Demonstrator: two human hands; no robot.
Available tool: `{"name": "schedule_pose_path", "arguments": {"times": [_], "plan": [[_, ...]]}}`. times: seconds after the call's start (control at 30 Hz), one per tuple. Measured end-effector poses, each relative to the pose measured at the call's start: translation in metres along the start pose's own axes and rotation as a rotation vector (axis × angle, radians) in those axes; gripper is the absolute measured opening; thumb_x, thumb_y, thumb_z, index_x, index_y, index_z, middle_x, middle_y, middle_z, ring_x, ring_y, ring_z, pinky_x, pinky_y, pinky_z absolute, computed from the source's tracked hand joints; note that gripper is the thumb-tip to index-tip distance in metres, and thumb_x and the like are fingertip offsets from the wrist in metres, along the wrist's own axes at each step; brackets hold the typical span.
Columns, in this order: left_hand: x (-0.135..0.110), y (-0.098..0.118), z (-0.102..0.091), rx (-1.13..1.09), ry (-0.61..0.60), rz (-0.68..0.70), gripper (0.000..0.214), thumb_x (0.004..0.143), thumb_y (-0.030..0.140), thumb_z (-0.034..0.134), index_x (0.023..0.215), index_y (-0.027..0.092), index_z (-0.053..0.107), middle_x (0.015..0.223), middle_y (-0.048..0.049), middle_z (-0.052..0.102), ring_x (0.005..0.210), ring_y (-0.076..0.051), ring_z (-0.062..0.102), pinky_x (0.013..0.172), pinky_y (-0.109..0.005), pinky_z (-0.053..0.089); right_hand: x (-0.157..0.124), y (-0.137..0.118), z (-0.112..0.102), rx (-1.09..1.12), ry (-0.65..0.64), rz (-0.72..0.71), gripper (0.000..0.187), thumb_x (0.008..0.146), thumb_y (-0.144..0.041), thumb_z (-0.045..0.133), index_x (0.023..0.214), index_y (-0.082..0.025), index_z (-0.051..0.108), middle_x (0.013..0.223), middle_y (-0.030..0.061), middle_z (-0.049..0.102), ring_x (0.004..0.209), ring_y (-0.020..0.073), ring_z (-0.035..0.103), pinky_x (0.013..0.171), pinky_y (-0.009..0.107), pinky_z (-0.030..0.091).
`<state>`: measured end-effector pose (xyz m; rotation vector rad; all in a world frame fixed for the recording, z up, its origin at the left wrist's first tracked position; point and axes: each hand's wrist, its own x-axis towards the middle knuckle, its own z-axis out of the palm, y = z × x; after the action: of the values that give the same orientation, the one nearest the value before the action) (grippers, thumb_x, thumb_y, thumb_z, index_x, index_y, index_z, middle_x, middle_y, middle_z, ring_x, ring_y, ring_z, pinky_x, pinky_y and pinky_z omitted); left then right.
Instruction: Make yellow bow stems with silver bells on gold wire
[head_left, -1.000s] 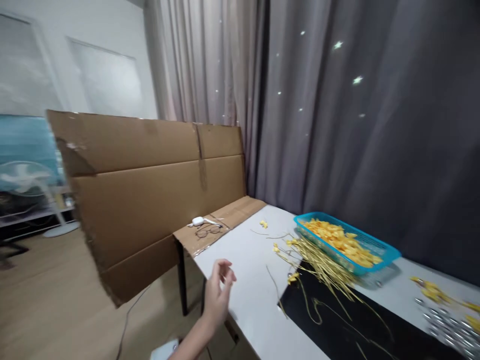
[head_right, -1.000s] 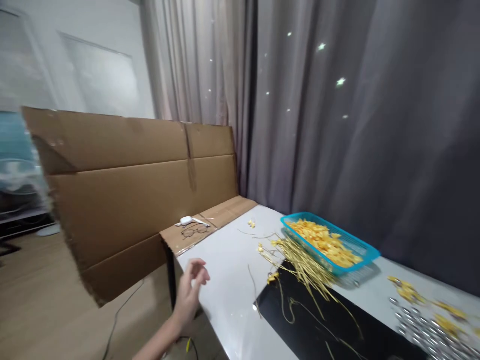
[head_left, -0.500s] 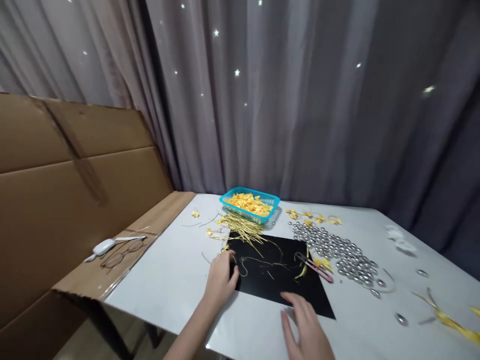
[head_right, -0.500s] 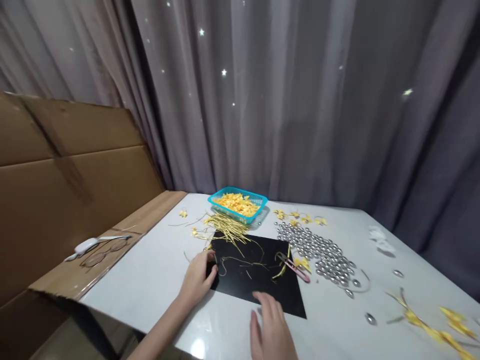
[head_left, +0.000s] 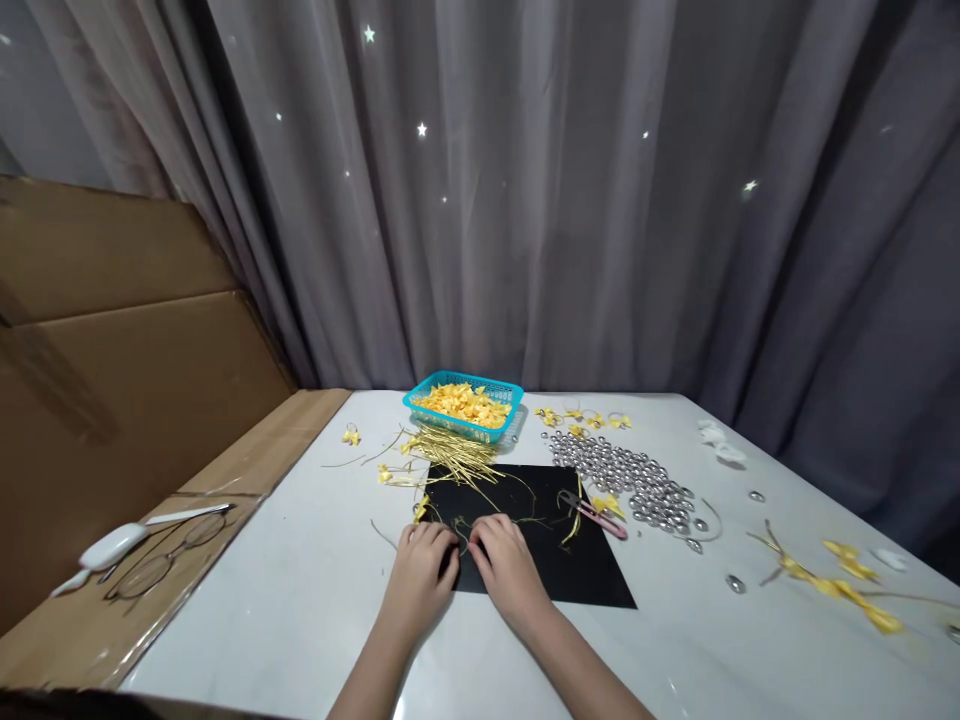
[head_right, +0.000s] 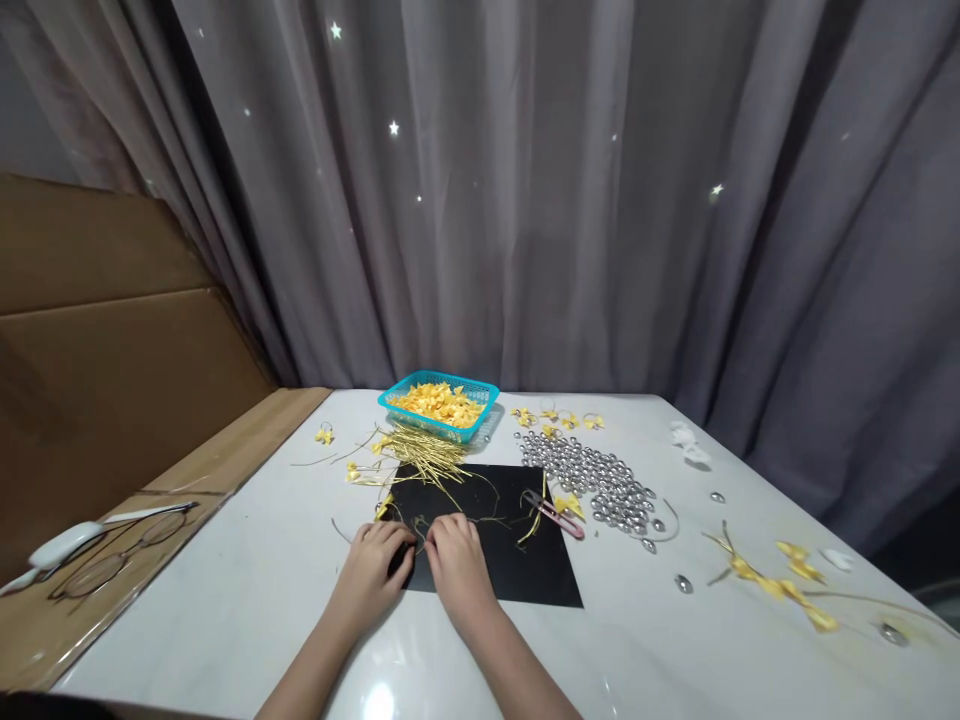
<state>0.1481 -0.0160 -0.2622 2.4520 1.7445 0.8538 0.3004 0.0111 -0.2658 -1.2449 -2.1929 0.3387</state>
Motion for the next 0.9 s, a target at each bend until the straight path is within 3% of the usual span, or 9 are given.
{"name": "schedule_pose_path", "arguments": {"times": [0.07, 0.2, 0.27, 0.37, 0.47, 0.53, 0.63, 0.77, 0.9], "plan": [[0.0, 0.0, 0.001, 0.007, 0.004, 0.008, 0.012, 0.088, 0.01, 0.049, 0.082, 0.014, 0.058, 0.085, -0.0027, 0.062, 0.084, -0.018, 0.057, 0.082, -0.04, 0.044, -0.002, 0.0, 0.0, 0.003, 0.015, 0.001, 0.016, 0.086, -0.006, 0.047, 0.081, -0.017, 0.058, 0.092, 0.0087, 0.064, 0.092, 0.0247, 0.056, 0.083, 0.041, 0.047], [-0.002, -0.001, 0.003, -0.005, 0.019, 0.029, 0.014, 0.092, 0.014, 0.046, 0.084, 0.014, 0.058, 0.086, -0.0031, 0.061, 0.083, -0.017, 0.057, 0.079, -0.036, 0.046, -0.004, -0.001, 0.0, 0.02, 0.033, -0.016, 0.029, 0.087, -0.012, 0.049, 0.115, -0.015, 0.057, 0.123, 0.0155, 0.057, 0.116, 0.029, 0.048, 0.096, 0.048, 0.041], [-0.002, -0.002, 0.003, -0.016, 0.023, 0.04, 0.014, 0.092, 0.014, 0.045, 0.086, 0.014, 0.058, 0.087, -0.0035, 0.061, 0.082, -0.017, 0.057, 0.078, -0.036, 0.046, -0.004, -0.002, 0.0, 0.03, 0.016, -0.037, 0.032, 0.087, -0.016, 0.053, 0.119, -0.016, 0.057, 0.129, 0.0141, 0.056, 0.12, 0.0292, 0.046, 0.099, 0.048, 0.038], [-0.003, -0.001, 0.0, -0.038, 0.033, 0.044, 0.015, 0.093, 0.014, 0.043, 0.088, 0.013, 0.057, 0.086, -0.0036, 0.06, 0.081, -0.017, 0.057, 0.077, -0.036, 0.047, -0.004, -0.004, -0.002, 0.044, -0.007, -0.061, 0.015, 0.088, -0.015, 0.052, 0.095, -0.019, 0.065, 0.117, 0.0088, 0.064, 0.113, 0.0261, 0.051, 0.097, 0.044, 0.041], [-0.005, 0.002, -0.005, -0.071, 0.036, 0.05, 0.015, 0.093, 0.015, 0.042, 0.088, 0.014, 0.056, 0.087, -0.0044, 0.06, 0.083, -0.017, 0.057, 0.077, -0.036, 0.047, -0.005, -0.006, -0.004, 0.05, -0.003, -0.077, 0.016, 0.087, -0.009, 0.049, 0.08, -0.017, 0.059, 0.099, 0.0086, 0.067, 0.101, 0.0245, 0.054, 0.089, 0.041, 0.044], [-0.007, 0.005, -0.009, -0.094, 0.031, 0.071, 0.01, 0.09, 0.017, 0.048, 0.094, 0.014, 0.056, 0.095, -0.0063, 0.062, 0.09, -0.019, 0.058, 0.081, -0.037, 0.047, -0.006, -0.008, -0.005, 0.057, 0.007, -0.091, 0.017, 0.088, -0.007, 0.044, 0.081, -0.017, 0.057, 0.095, 0.0101, 0.065, 0.097, 0.0246, 0.054, 0.087, 0.042, 0.044], [-0.009, 0.009, -0.01, -0.115, 0.02, 0.104, 0.021, 0.084, 0.019, 0.057, 0.105, 0.015, 0.056, 0.106, -0.0085, 0.062, 0.099, -0.021, 0.057, 0.087, -0.039, 0.046, -0.01, -0.011, -0.006, 0.088, 0.024, -0.092, 0.02, 0.091, -0.01, 0.036, 0.084, -0.017, 0.053, 0.092, 0.0114, 0.062, 0.091, 0.0244, 0.055, 0.084, 0.041, 0.043], [-0.01, 0.007, -0.005, -0.092, 0.025, 0.09, 0.01, 0.09, 0.018, 0.05, 0.091, 0.015, 0.059, 0.086, -0.0043, 0.063, 0.083, -0.017, 0.059, 0.077, -0.035, 0.048, -0.015, -0.011, -0.007, 0.166, 0.043, -0.029, 0.021, 0.094, -0.016, 0.029, 0.085, -0.018, 0.048, 0.079, 0.008, 0.058, 0.075, 0.0214, 0.056, 0.071, 0.034, 0.044], [-0.01, 0.0, -0.002, -0.042, 0.071, 0.039, 0.02, 0.095, 0.022, 0.044, 0.084, 0.014, 0.059, 0.076, -0.0017, 0.059, 0.074, -0.015, 0.057, 0.072, -0.033, 0.047, -0.019, -0.009, -0.017, 0.284, 0.007, 0.039, 0.019, 0.096, -0.022, 0.028, 0.091, -0.019, 0.046, 0.067, 0.0002, 0.053, 0.059, 0.0147, 0.052, 0.057, 0.024, 0.04]]}}
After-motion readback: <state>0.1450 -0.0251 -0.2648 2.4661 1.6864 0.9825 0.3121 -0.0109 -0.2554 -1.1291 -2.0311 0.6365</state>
